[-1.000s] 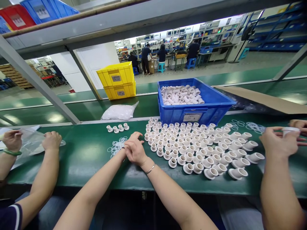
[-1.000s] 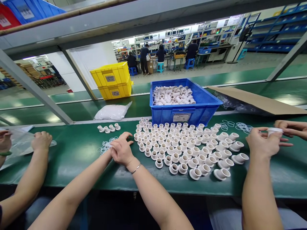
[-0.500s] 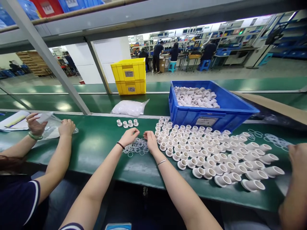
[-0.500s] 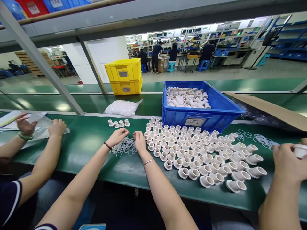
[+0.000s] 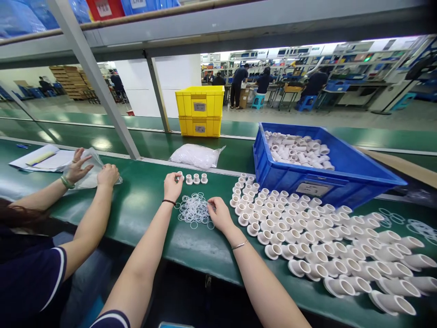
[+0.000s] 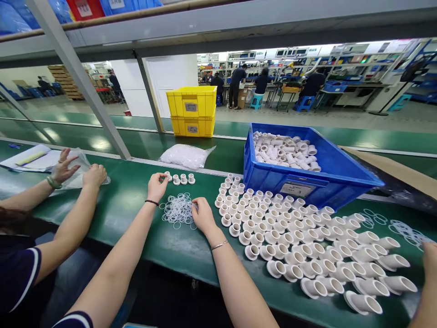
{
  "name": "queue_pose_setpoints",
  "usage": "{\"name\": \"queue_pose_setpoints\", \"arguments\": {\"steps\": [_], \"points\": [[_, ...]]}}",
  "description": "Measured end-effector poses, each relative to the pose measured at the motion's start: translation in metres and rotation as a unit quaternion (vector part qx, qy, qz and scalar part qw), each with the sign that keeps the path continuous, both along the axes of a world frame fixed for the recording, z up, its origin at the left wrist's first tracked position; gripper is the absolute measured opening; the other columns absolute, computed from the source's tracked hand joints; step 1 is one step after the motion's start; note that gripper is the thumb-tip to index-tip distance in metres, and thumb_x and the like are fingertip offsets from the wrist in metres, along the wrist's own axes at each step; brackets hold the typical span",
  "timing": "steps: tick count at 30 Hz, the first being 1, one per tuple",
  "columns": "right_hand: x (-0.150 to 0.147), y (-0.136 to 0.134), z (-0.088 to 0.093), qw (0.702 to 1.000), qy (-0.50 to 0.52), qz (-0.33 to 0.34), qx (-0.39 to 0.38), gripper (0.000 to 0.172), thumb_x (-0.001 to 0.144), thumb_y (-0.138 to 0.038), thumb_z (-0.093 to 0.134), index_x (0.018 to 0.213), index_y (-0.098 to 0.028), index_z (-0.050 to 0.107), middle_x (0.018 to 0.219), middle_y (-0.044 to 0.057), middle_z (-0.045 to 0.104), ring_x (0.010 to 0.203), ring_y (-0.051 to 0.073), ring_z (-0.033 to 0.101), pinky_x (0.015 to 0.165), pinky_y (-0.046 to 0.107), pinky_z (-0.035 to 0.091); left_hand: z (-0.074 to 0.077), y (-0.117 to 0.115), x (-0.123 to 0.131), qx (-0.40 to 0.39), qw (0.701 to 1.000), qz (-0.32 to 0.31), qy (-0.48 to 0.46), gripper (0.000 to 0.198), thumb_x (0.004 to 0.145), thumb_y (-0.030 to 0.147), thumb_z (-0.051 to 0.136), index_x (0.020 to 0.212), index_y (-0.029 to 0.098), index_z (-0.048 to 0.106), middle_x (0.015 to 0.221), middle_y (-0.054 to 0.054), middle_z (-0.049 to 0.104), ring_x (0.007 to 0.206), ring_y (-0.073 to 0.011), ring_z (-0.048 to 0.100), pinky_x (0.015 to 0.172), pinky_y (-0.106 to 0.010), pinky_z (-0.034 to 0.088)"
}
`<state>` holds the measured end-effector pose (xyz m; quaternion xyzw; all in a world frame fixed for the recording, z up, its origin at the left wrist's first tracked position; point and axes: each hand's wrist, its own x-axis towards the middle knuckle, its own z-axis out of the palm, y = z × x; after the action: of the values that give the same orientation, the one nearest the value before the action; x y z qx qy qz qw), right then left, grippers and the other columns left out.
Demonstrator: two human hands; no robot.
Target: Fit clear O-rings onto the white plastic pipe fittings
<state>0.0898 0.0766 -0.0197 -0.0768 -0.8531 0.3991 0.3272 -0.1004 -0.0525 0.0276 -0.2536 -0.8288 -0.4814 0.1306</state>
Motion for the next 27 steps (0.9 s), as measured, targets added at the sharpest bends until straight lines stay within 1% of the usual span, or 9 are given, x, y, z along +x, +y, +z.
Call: {"name": "queue_pose_setpoints", "arguments": {"steps": [3, 6, 9, 12, 14, 17, 20, 24, 27], "points": [[-0.001, 0.0, -0.001, 1.0, 0.003, -0.012, 0.008, 0.012, 0.082, -0.018, 0.047, 0.09, -0.018, 0.056, 0.087, 0.007, 0.057, 0.083, 0.02, 0.056, 0.076, 0.035, 0.049, -0.007, -0.003, -0.016, -0.033, 0.997, 0.037, 0.051, 0.029, 0.076, 0.014, 0.051, 0.103, 0.017, 0.06, 0.106, -0.013, 0.051, 0.1, -0.0269, 0.049, 0.094, -0.044, 0.037], [-0.001, 0.0, -0.001, 1.0, -0.001, -0.011, 0.014, 0.013, 0.083, -0.018, 0.046, 0.09, -0.018, 0.057, 0.088, 0.007, 0.058, 0.084, 0.02, 0.057, 0.076, 0.035, 0.049, -0.017, 0.0, -0.024, -0.113, 0.988, 0.028, 0.101, 0.038, 0.076, 0.011, 0.05, 0.112, 0.02, 0.058, 0.116, -0.014, 0.046, 0.105, -0.0287, 0.047, 0.092, -0.044, 0.039], [0.0, -0.001, 0.0, 1.0, -0.008, 0.002, 0.011, 0.014, 0.083, -0.017, 0.046, 0.091, -0.019, 0.057, 0.088, 0.006, 0.059, 0.082, 0.019, 0.057, 0.075, 0.034, 0.049, -0.027, 0.003, -0.028, -0.131, 0.986, 0.015, 0.102, 0.027, 0.076, 0.013, 0.053, 0.102, 0.019, 0.06, 0.116, -0.014, 0.049, 0.106, -0.0289, 0.048, 0.092, -0.043, 0.039], [0.001, -0.004, 0.002, 1.0, -0.013, 0.003, 0.0, 0.013, 0.083, -0.017, 0.047, 0.091, -0.019, 0.057, 0.088, 0.006, 0.06, 0.082, 0.019, 0.057, 0.075, 0.034, 0.049, -0.031, 0.001, -0.029, -0.118, 0.989, 0.022, 0.081, 0.008, 0.078, 0.017, 0.053, 0.085, 0.017, 0.058, 0.101, -0.013, 0.055, 0.098, -0.0271, 0.052, 0.087, -0.04, 0.041], [0.002, -0.005, 0.004, 1.0, -0.01, -0.004, -0.01, 0.013, 0.082, -0.018, 0.048, 0.091, -0.019, 0.057, 0.088, 0.006, 0.06, 0.083, 0.019, 0.057, 0.076, 0.034, 0.049, -0.028, -0.002, -0.025, -0.113, 0.991, 0.026, 0.068, 0.003, 0.08, 0.02, 0.052, 0.081, 0.018, 0.054, 0.093, -0.01, 0.057, 0.09, -0.0246, 0.055, 0.083, -0.037, 0.043], [0.002, -0.007, 0.005, 0.999, 0.001, -0.016, -0.036, 0.013, 0.081, -0.019, 0.05, 0.092, -0.019, 0.057, 0.089, 0.006, 0.061, 0.083, 0.018, 0.058, 0.078, 0.035, 0.048, -0.018, -0.006, -0.008, -0.034, 0.998, 0.02, 0.055, 0.008, 0.082, 0.024, 0.051, 0.086, 0.019, 0.048, 0.094, -0.008, 0.058, 0.085, -0.0202, 0.057, 0.079, -0.034, 0.044], [0.002, -0.007, 0.005, 0.998, 0.012, -0.02, -0.062, 0.014, 0.08, -0.019, 0.052, 0.093, -0.019, 0.057, 0.089, 0.005, 0.061, 0.083, 0.018, 0.058, 0.08, 0.035, 0.048, -0.005, -0.005, 0.013, 0.127, 0.991, -0.021, 0.037, 0.025, 0.082, 0.026, 0.053, 0.102, 0.019, 0.039, 0.101, -0.008, 0.056, 0.086, -0.0163, 0.058, 0.076, -0.029, 0.046], [0.001, -0.008, 0.004, 0.996, 0.031, -0.02, -0.082, 0.014, 0.08, -0.019, 0.053, 0.093, -0.019, 0.056, 0.089, 0.005, 0.061, 0.084, 0.018, 0.059, 0.081, 0.035, 0.049, 0.002, 0.004, 0.034, 0.26, 0.956, -0.131, -0.032, 0.051, 0.078, 0.025, 0.059, 0.119, 0.019, 0.029, 0.101, -0.006, 0.053, 0.082, -0.0131, 0.057, 0.074, -0.026, 0.048], [0.002, -0.009, 0.005, 0.996, 0.041, -0.011, -0.082, 0.013, 0.081, -0.02, 0.053, 0.094, -0.019, 0.056, 0.089, 0.005, 0.061, 0.084, 0.018, 0.059, 0.081, 0.035, 0.049, 0.001, 0.012, 0.042, 0.286, 0.915, -0.231, -0.167, 0.046, 0.072, 0.025, 0.064, 0.111, 0.017, 0.041, 0.103, -0.007, 0.053, 0.083, -0.0133, 0.056, 0.073, -0.026, 0.048]]}}
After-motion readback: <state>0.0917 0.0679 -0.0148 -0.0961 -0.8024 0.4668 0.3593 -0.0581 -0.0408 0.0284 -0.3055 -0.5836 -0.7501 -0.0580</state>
